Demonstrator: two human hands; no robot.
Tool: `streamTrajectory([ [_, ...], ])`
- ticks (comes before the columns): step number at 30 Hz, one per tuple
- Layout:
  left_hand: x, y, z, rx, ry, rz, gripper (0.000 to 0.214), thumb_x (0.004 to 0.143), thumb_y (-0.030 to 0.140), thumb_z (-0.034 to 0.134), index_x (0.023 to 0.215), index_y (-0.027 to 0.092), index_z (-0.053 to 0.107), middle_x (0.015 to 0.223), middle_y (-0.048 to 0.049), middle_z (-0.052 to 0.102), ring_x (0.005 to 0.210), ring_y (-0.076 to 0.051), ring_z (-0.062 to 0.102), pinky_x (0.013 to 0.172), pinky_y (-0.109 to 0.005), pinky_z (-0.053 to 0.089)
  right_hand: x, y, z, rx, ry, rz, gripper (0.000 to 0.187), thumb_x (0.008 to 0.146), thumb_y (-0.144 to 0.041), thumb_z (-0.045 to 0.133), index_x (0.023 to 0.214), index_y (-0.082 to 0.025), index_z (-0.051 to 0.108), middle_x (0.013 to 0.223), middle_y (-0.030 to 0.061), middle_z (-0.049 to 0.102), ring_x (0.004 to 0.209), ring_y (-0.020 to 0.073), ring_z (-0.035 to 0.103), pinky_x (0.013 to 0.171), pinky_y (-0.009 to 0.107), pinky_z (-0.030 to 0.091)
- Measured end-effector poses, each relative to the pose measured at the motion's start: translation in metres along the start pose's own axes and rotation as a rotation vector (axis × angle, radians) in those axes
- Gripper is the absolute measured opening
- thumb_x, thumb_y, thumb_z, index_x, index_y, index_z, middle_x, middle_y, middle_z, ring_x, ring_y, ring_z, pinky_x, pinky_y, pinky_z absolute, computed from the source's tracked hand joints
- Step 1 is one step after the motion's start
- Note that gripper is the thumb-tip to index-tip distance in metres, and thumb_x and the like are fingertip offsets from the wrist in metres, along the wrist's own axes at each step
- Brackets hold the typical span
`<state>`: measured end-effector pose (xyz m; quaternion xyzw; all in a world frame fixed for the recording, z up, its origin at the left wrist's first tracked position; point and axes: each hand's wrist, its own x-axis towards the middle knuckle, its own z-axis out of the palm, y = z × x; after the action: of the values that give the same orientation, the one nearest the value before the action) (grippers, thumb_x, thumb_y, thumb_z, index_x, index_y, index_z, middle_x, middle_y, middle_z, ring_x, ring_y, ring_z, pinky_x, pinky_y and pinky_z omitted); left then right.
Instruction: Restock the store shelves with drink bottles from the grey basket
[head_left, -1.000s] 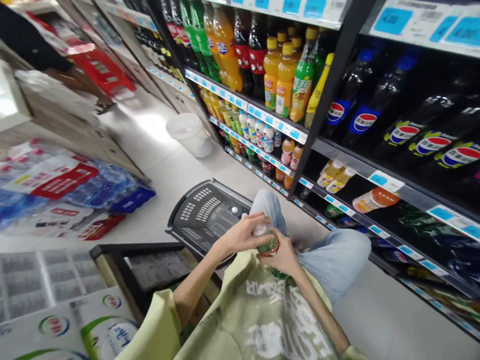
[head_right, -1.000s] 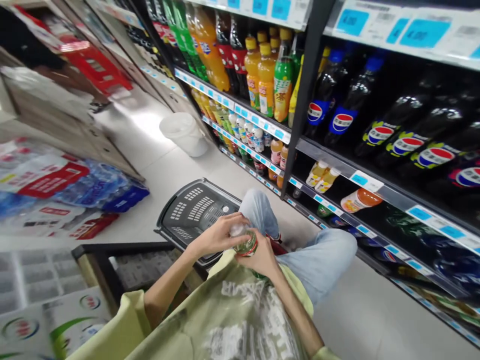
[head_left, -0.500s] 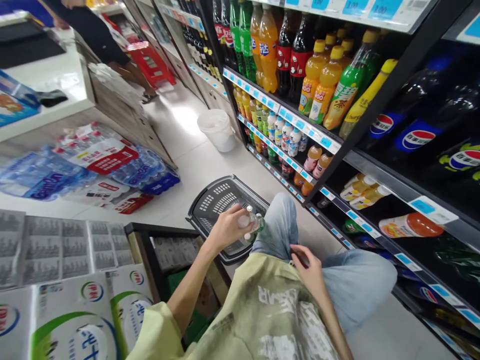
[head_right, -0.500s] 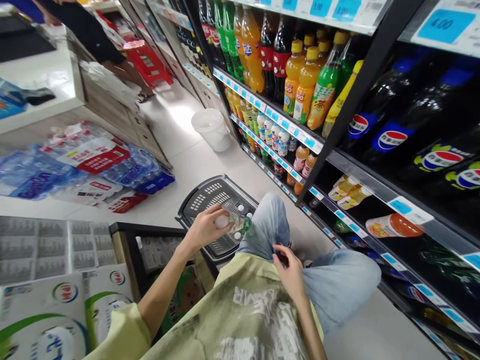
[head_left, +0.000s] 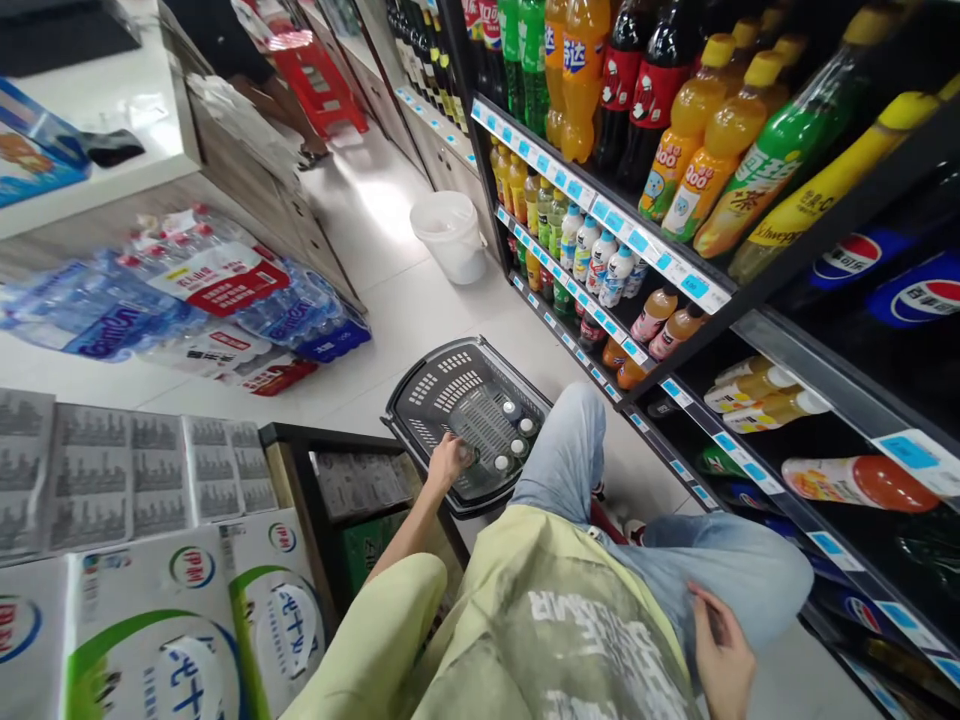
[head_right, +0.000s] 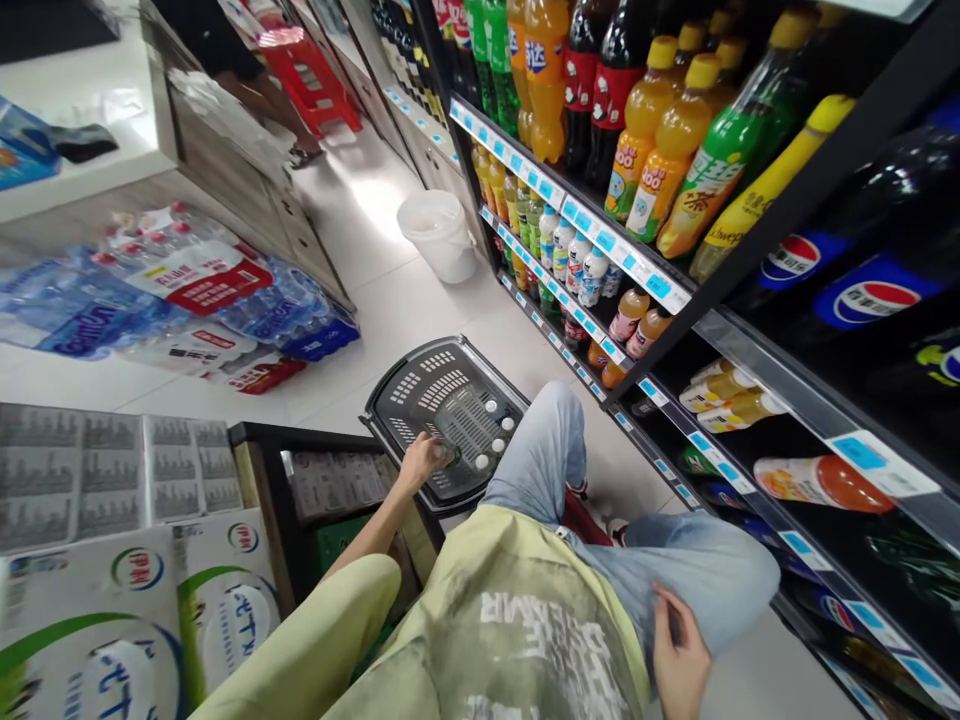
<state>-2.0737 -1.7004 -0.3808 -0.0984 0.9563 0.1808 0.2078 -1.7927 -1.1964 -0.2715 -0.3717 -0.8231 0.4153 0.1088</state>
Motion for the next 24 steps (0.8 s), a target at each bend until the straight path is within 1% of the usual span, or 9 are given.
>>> streamTrajectory([
  [2,-0.001,-0.005,0.022,-0.004,-0.055,-0.034,0.04,0.094,0.026,0.07,0.132,0.017,0.08,0.132,-0.0154,0.069,0.118,-0.032,0.075,0.103,-0.037,0.059,0.0,-0.002,0.003,-0.042,0.011,-0.012,0.079,0.078,-0.093,0.068,0.104,-0.019,0.081,0.117,0.0176,0.084,0.116,0.0403,0.08,0.111,0.05,0.065],
  [5,-0.003,-0.006,0.053,-0.029,-0.114,-0.08,0.037,0.093,0.027,0.074,0.127,0.014,0.081,0.131,-0.018,0.071,0.118,-0.032,0.076,0.103,-0.036,0.059,0.003,-0.006,0.004,-0.083,0.013,-0.017,0.083,0.076,-0.096,0.067,0.105,-0.019,0.08,0.117,0.0184,0.084,0.118,0.0424,0.08,0.116,0.055,0.061],
  [7,-0.001,-0.003,0.07,-0.049,-0.147,-0.108,0.033,0.092,0.027,0.076,0.121,0.012,0.081,0.131,-0.0197,0.072,0.117,-0.032,0.077,0.102,-0.036,0.059,0.005,-0.007,0.003,-0.098,0.005,-0.021,0.084,0.076,-0.097,0.067,0.104,-0.019,0.08,0.117,0.0189,0.084,0.117,0.0419,0.08,0.113,0.053,0.064],
  [10,0.005,0.003,0.092,-0.082,-0.17,-0.136,0.034,0.092,0.027,0.075,0.121,0.012,0.08,0.133,-0.0197,0.072,0.119,-0.032,0.076,0.102,-0.035,0.059,0.007,-0.011,0.001,-0.107,0.008,-0.031,0.084,0.074,-0.098,0.068,0.1,-0.019,0.078,0.111,0.0192,0.085,0.11,0.0399,0.083,0.099,0.046,0.07],
  [13,0.015,0.007,0.106,-0.106,-0.181,-0.164,0.035,0.094,0.027,0.071,0.125,0.012,0.078,0.134,-0.0204,0.072,0.122,-0.032,0.075,0.103,-0.035,0.058,0.009,-0.014,0.0,-0.12,0.026,-0.03,0.084,0.072,-0.099,0.069,0.098,-0.019,0.078,0.109,0.0192,0.086,0.106,0.0395,0.084,0.091,0.043,0.072],
  [16,0.025,0.008,0.114,-0.115,-0.203,-0.183,0.034,0.096,0.026,0.07,0.124,0.008,0.077,0.135,-0.023,0.071,0.122,-0.033,0.076,0.101,-0.035,0.058,0.009,-0.015,0.0,-0.135,0.023,-0.017,0.085,0.072,-0.099,0.069,0.097,-0.018,0.079,0.109,0.0196,0.086,0.107,0.0403,0.084,0.089,0.043,0.073],
  [19,0.031,0.01,0.12,-0.117,-0.223,-0.183,0.036,0.097,0.027,0.069,0.125,0.007,0.076,0.136,-0.024,0.07,0.121,-0.033,0.076,0.098,-0.034,0.059,0.009,-0.014,0.001,-0.158,0.032,0.04,0.083,0.07,-0.097,0.07,0.096,-0.019,0.078,0.11,0.0205,0.085,0.109,0.0431,0.083,0.089,0.046,0.073],
  [21,0.033,0.014,0.126,-0.116,-0.231,-0.178,0.035,0.098,0.028,0.067,0.125,0.009,0.076,0.136,-0.0231,0.07,0.12,-0.033,0.077,0.097,-0.033,0.059,0.008,-0.014,0.002,-0.163,0.041,0.065,0.079,0.069,-0.095,0.071,0.095,-0.021,0.078,0.11,0.0197,0.086,0.111,0.0454,0.082,0.089,0.049,0.073],
  [24,0.033,0.022,0.136,-0.116,-0.238,-0.171,0.031,0.096,0.027,0.066,0.122,0.013,0.077,0.136,-0.021,0.069,0.117,-0.033,0.077,0.096,-0.035,0.06,0.007,-0.015,0.002,-0.164,0.049,0.05,0.07,0.07,-0.094,0.071,0.092,-0.027,0.078,0.108,0.0155,0.086,0.114,0.0465,0.082,0.087,0.051,0.074],
])
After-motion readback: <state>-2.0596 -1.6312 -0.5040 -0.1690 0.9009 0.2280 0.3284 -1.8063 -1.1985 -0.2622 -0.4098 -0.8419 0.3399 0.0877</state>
